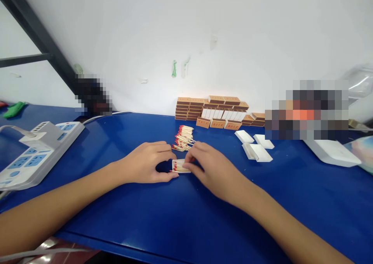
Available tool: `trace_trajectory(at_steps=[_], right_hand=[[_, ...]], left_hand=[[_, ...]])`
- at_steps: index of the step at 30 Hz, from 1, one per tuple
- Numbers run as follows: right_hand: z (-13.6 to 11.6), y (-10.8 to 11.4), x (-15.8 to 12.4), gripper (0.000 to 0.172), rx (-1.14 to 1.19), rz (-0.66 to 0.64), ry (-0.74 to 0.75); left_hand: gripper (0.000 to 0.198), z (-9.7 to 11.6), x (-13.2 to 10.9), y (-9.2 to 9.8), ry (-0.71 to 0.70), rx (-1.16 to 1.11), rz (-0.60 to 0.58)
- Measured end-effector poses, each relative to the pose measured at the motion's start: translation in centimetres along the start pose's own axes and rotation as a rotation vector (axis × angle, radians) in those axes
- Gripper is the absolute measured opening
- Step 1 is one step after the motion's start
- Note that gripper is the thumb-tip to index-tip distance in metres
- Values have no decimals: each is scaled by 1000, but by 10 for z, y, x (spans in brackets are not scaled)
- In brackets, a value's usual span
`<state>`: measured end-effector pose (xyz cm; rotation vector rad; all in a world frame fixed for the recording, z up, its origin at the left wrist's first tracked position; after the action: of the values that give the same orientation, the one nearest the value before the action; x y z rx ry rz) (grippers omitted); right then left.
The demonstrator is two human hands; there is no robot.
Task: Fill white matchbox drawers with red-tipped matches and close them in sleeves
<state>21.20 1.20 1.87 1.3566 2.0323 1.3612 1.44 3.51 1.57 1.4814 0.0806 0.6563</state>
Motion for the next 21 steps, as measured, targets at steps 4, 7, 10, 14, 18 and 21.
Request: trace_trajectory(at_steps=[4,7,10,14,18,21], right_hand=[[-4,-11,0,15,48,-43,-4],[10,-7,2,17,64,31,-54],[27,0,5,13,-35,163,-81],[44,2,7,11,-133,222,-111],[49,2,13,15,-179,224,-120],[47,2,18,18,-168,235,-129]], left_hand=[[36,0,-1,0,-12,-2,17],[36,3,-1,0,-34,-13,21],[35,6,-1,0,-36,-51,24],[36,8,1,0,-25,-71,-2],[36,6,1,-2,8,-61,-57],[35,6,1,-2,25,-66,-64]])
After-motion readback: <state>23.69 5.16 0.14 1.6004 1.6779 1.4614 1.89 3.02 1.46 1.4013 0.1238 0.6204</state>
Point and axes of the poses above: each hand's wrist, its own x-axis towards the middle knuckle, its own y-axis out of the back of the hand, z = x × y, the point moved 4 cm from there along x, towards the middle knuckle, and after that the axes turned 1 degree about -x, right-handed, at the moved point
